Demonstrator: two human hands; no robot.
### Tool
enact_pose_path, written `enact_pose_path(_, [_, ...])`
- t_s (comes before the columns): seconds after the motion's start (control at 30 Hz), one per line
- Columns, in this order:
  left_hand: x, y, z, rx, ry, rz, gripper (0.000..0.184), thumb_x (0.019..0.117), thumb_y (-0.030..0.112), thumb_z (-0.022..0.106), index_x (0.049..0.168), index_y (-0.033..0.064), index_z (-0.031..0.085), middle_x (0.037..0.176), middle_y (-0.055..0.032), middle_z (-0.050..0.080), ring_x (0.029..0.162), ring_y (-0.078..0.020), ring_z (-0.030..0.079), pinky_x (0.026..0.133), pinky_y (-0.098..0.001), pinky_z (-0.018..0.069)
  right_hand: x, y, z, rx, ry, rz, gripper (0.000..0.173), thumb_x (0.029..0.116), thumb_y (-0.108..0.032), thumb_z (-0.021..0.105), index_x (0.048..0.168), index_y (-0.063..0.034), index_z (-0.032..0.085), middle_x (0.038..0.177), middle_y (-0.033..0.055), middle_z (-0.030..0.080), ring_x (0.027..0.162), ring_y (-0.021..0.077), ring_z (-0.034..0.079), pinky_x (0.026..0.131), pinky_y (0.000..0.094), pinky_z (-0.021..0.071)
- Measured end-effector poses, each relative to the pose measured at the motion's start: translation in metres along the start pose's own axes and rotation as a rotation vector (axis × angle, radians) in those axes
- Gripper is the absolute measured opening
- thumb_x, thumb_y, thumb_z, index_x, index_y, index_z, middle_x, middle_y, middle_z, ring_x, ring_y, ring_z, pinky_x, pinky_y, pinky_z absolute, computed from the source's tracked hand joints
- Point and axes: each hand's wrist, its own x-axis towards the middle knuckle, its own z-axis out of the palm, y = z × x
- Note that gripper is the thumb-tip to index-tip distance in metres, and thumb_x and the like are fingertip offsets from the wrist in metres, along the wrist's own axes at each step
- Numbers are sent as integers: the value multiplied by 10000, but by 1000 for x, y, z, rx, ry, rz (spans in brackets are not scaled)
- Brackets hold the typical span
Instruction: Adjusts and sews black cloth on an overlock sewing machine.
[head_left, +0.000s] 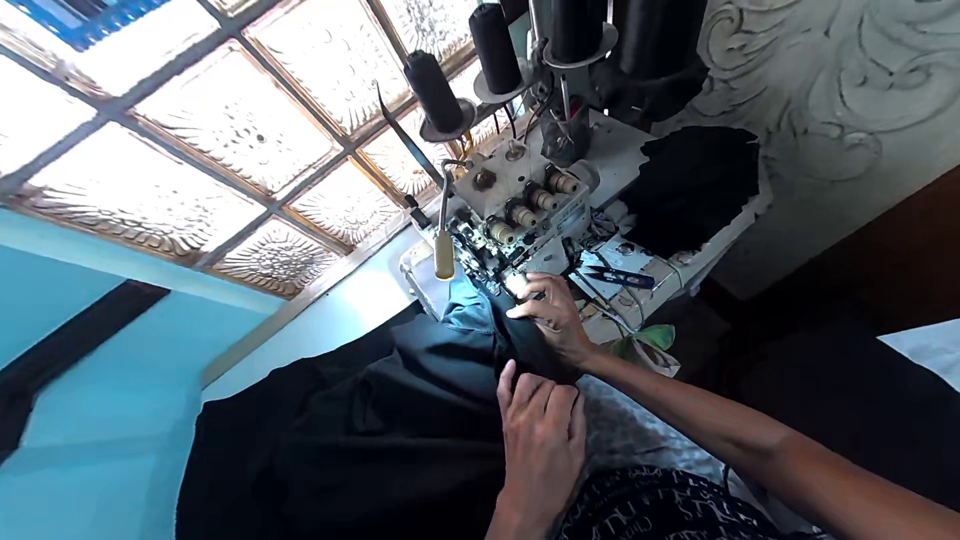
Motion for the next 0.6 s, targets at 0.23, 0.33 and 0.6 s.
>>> enact_pose_path(0.23, [15,-24,13,76,17,-67,162,876,137,630,781,63,739,732,-46,707,780,-243,694,1058,-571,390,-2,1,2,-4,3,45,126,860,-6,695,841,-85,792,1008,135,711,1223,361,579,1071,488,434])
enact_pose_path(0.33, [27,-38,13,92,12,-80,167,879,129,630,792,40,740,732,-69,705,767,-268,694,1044,-615,384,-1,1,2,10,-2,70,126,836,10,721,854,-85,803,1005,136,726,1232,384,581,1067,514,440])
enact_pose_path(0.6, [58,-72,12,167,-34,-178,169,925,115,655,872,5,771,818,-159,728,891,-380,704,1050,-679,355,14,-8,-11,-118,-237,123,193,890,-56,678,1008,-129,811,1114,135,718,1322,439,517,1071,623,412])
